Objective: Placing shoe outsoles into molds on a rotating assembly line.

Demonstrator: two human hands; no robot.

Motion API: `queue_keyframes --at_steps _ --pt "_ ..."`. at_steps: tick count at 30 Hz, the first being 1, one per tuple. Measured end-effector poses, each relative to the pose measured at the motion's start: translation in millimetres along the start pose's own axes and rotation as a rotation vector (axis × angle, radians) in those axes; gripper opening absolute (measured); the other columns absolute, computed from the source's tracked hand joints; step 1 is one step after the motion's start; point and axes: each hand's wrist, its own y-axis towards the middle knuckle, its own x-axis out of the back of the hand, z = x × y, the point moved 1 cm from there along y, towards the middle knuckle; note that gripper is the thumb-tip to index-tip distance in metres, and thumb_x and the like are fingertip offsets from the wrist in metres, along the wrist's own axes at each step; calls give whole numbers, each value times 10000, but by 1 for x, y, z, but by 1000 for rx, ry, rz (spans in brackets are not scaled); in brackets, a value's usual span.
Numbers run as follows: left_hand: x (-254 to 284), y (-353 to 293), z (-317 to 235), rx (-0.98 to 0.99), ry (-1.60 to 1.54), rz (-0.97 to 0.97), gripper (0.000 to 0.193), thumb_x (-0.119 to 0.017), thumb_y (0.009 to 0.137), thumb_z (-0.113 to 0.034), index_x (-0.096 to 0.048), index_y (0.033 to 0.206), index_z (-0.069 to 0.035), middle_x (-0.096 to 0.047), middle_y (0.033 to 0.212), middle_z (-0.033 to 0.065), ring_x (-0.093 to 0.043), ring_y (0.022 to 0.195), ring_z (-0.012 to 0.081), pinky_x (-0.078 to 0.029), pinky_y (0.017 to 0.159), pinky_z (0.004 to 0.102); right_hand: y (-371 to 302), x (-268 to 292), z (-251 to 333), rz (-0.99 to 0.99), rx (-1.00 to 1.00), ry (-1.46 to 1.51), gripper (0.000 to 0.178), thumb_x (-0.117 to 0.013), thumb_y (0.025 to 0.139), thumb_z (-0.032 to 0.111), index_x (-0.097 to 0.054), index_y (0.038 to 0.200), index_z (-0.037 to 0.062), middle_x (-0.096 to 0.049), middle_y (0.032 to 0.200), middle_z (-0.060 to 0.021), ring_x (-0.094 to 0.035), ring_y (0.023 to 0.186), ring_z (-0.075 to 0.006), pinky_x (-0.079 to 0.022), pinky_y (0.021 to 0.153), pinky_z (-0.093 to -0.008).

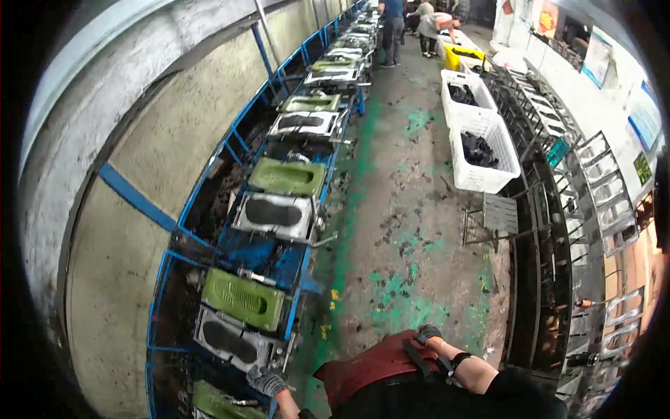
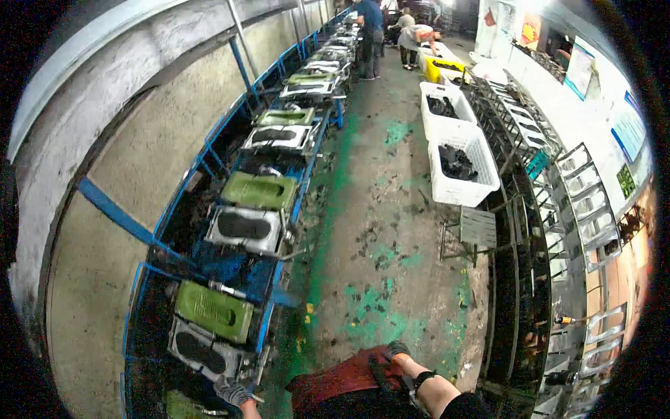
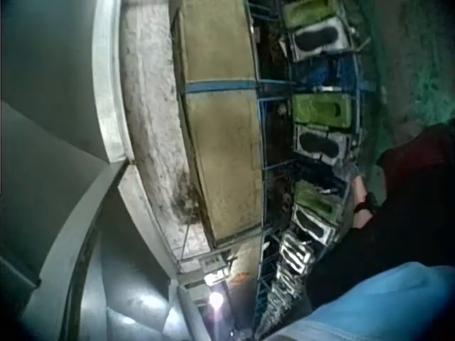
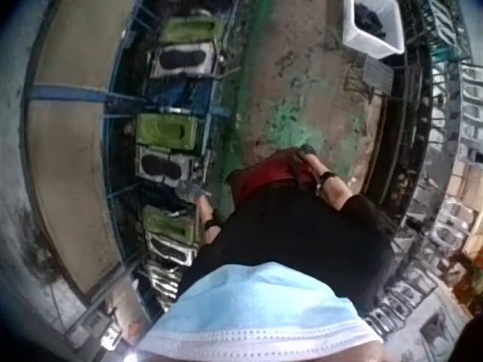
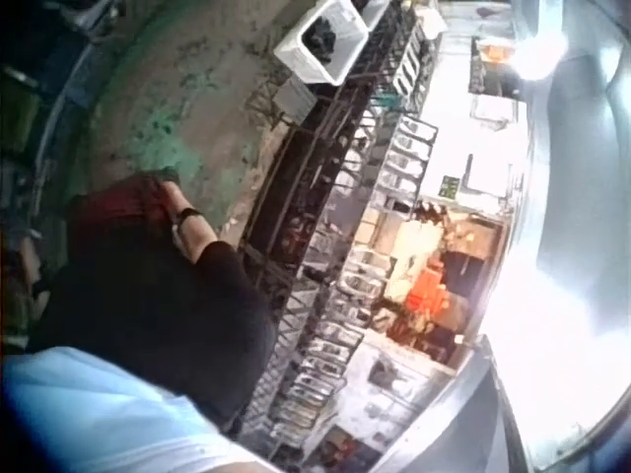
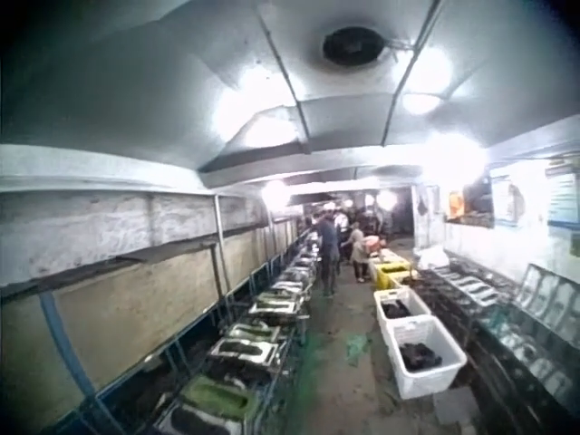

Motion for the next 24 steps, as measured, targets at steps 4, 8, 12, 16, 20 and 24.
queue_keyframes --at_steps 4,8,12,16,20,24 --pt "-206 -132 -194 -557 400 688 226 -692 936 -202 -733 1059 -17 -732 1087 163 -680 999 334 -526 909 451 108 93 -7 -27 -192 138 416 -728 822 440 -782 964 53 -760 937 -200 -736 905 -354 -565 824 -469" --pt "-411 -185 -213 -357 387 1604 369 -706 935 -334 -739 1145 -32 -746 1102 189 -711 1007 333 -540 917 424 210 186 -12 -7 -340 675 355 -737 900 363 -771 907 9 -743 761 -99 -694 634 -188 -560 636 -351" --pt "-599 -256 -281 -455 601 1649 388 -689 935 -374 -749 1164 -66 -753 1117 182 -721 993 334 -547 898 410 273 242 -79 -123 -511 869 291 -668 933 346 -756 842 84 -697 690 -83 -654 577 -229 -509 563 -383" --pt "-792 -347 -366 -1585 907 1766 387 -524 979 -382 -774 1135 -132 -743 1174 146 -718 1035 369 -562 920 446 267 262 -174 -359 -933 1452 145 -650 941 239 -721 961 113 -677 772 -83 -659 656 -268 -533 600 -410" --pt "-938 -400 -454 -1290 734 1831 424 -451 991 -380 -776 1145 -156 -722 1230 140 -679 1143 347 -538 983 446 375 392 -151 -309 -739 1029 183 -637 953 278 -721 939 116 -690 783 -85 -666 668 -276 -530 605 -424" --pt "-1040 -460 -599 -906 648 1993 399 -473 1000 -360 -728 1235 -161 -692 1312 103 -651 1178 347 -520 1012 411 499 488 -162 -281 -606 657 226 -623 965 317 -722 917 118 -703 793 -87 -672 679 -283 -528 609 -437"
